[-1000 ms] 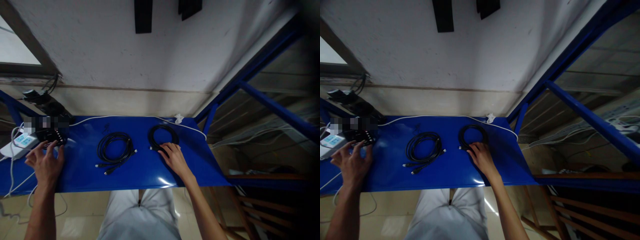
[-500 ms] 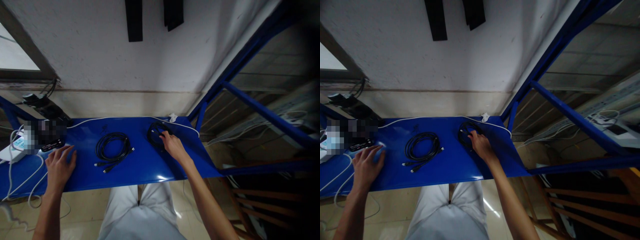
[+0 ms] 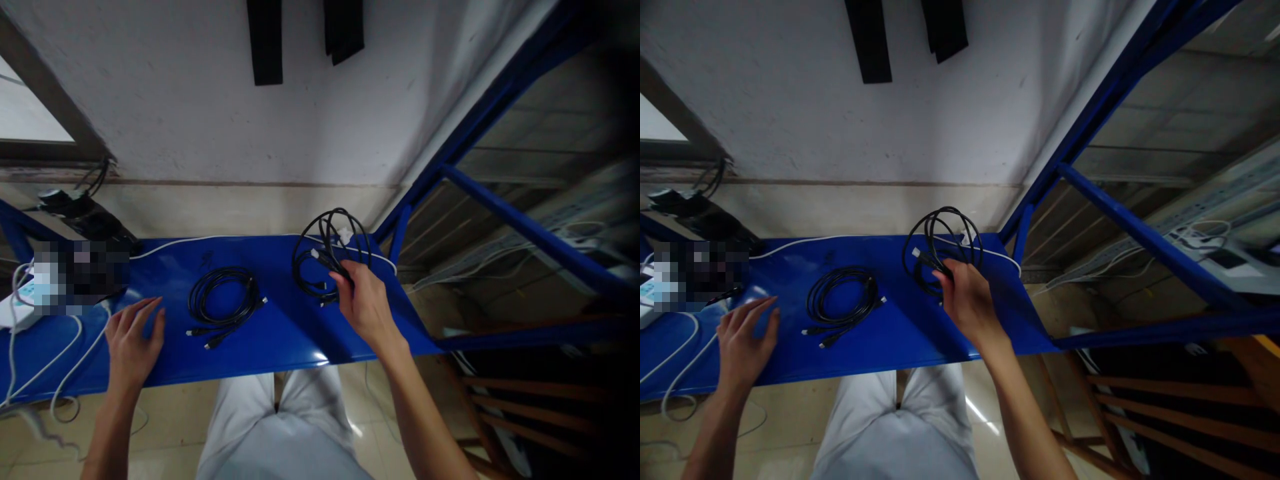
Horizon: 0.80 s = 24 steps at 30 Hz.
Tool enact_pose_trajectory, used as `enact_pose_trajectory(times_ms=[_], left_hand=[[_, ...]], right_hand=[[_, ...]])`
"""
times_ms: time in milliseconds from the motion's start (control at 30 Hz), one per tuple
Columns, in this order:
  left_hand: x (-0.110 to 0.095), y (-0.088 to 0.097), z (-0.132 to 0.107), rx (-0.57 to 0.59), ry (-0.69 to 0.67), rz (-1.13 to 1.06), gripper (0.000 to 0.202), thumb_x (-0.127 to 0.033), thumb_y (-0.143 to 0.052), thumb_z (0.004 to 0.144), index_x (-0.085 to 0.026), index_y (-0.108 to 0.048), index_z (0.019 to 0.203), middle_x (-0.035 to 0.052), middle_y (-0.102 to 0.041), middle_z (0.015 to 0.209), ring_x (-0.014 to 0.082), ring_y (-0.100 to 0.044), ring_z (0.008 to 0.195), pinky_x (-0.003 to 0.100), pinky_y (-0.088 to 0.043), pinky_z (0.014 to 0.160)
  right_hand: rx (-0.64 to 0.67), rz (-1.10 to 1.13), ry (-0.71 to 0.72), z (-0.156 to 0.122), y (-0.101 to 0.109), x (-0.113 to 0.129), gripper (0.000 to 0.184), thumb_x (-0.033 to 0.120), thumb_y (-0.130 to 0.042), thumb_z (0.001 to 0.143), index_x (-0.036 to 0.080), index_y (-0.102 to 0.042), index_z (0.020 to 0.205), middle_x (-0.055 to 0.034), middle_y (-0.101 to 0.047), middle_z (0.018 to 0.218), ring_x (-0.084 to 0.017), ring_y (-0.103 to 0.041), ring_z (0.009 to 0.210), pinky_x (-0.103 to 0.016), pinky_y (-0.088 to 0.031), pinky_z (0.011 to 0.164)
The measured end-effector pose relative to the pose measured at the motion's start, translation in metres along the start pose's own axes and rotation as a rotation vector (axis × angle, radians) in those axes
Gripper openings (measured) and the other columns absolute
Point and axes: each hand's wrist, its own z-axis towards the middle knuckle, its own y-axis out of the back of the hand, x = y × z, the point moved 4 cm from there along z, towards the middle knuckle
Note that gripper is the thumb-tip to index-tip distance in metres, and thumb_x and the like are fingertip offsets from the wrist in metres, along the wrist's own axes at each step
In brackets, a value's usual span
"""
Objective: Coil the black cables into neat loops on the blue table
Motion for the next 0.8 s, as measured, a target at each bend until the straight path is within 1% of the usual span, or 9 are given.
enact_pose_trajectory(times_ms=[133,200,267,333,400,500,600,667,800], left_hand=[[-0.074,0.009,-0.003,-0.014,-0.028,-0.207,0.027,-0.032,-0.069,0.107,-0.029,-0.076,0.132,0.0094,-0.079,0.125,0.0324,-0.072,0.119,0.058,-0.053,0.114],[-0.121,0.008,-0.01,0.093,-0.054,-0.397,0.037,-0.028,-0.068,0.107,-0.035,-0.072,0.143,0.0081,-0.079,0.13,0.0309,-0.074,0.12,0.054,-0.058,0.11],[-0.167,0.001,-0.021,0.241,-0.058,-0.564,0.051,-0.027,-0.062,0.11,-0.036,-0.059,0.16,0.0097,-0.076,0.139,0.0289,-0.075,0.125,0.048,-0.064,0.103],[-0.207,-0.006,-0.034,0.311,-0.076,-0.684,0.052,-0.026,-0.059,0.112,-0.038,-0.057,0.163,0.0099,-0.076,0.141,0.0285,-0.075,0.129,0.045,-0.068,0.101],[-0.233,-0.009,-0.043,0.236,-0.06,-0.765,0.053,-0.021,-0.057,0.112,-0.04,-0.059,0.162,0.0085,-0.08,0.132,0.0269,-0.078,0.123,0.04,-0.071,0.092],[-0.247,-0.014,-0.049,0.131,-0.048,-0.768,0.06,-0.014,-0.057,0.111,-0.042,-0.057,0.164,0.0083,-0.081,0.123,0.0261,-0.082,0.113,0.038,-0.073,0.088],[-0.246,-0.017,-0.045,0.145,-0.108,-0.729,0.062,-0.012,-0.056,0.11,-0.04,-0.057,0.165,0.0094,-0.079,0.122,0.0248,-0.082,0.106,0.037,-0.073,0.087],[-0.243,-0.018,-0.037,0.185,-0.166,-0.687,0.061,-0.009,-0.056,0.108,-0.037,-0.059,0.162,0.0118,-0.076,0.124,0.0262,-0.08,0.11,0.04,-0.072,0.09],[-0.237,-0.014,-0.015,0.111,-0.307,-0.516,0.052,-0.002,-0.059,0.1,-0.031,-0.074,0.141,0.0164,-0.072,0.122,0.035,-0.073,0.116,0.055,-0.069,0.093]], right_hand=[[0.056,0.212,-0.106,-0.027,-0.013,0.032,0.02,0.039,-0.055,0.115,0.024,-0.062,0.126,-0.0103,-0.078,0.095,-0.027,-0.075,0.076,-0.038,-0.061,0.07],[0.073,0.342,-0.171,-0.039,-0.022,0.051,0.018,0.036,-0.057,0.114,0.026,-0.062,0.127,-0.011,-0.079,0.1,-0.028,-0.077,0.082,-0.041,-0.063,0.075],[0.106,0.471,-0.23,-0.048,-0.032,0.071,0.017,0.034,-0.057,0.113,0.027,-0.062,0.128,-0.0097,-0.079,0.099,-0.028,-0.078,0.083,-0.041,-0.064,0.077],[0.136,0.613,-0.286,-0.053,-0.041,0.088,0.015,0.033,-0.056,0.113,0.028,-0.06,0.127,-0.0071,-0.079,0.096,-0.026,-0.077,0.082,-0.04,-0.063,0.076],[0.15,0.754,-0.366,-0.057,-0.048,0.1,0.013,0.032,-0.053,0.114,0.028,-0.058,0.126,-0.0041,-0.077,0.094,-0.023,-0.075,0.079,-0.037,-0.061,0.074],[0.132,0.92,-0.491,-0.059,-0.054,0.105,0.01,0.034,-0.05,0.117,0.029,-0.056,0.123,-0.0007,-0.073,0.092,-0.019,-0.071,0.077,-0.032,-0.057,0.072],[0.096,0.955,-0.545,-0.055,-0.054,0.105,0.014,0.037,-0.047,0.117,0.029,-0.057,0.124,-0.0021,-0.069,0.099,-0.019,-0.068,0.086,-0.032,-0.056,0.076],[0.101,0.935,-0.521,-0.047,-0.052,0.106,0.016,0.039,-0.052,0.116,0.028,-0.058,0.125,-0.0037,-0.066,0.105,-0.02,-0.067,0.091,-0.033,-0.056,0.08],[0.16,0.882,-0.411,-0.024,-0.051,0.11,0.017,0.04,-0.067,0.109,0.025,-0.062,0.117,-0.004,-0.062,0.105,-0.02,-0.064,0.094,-0.033,-0.055,0.084]])
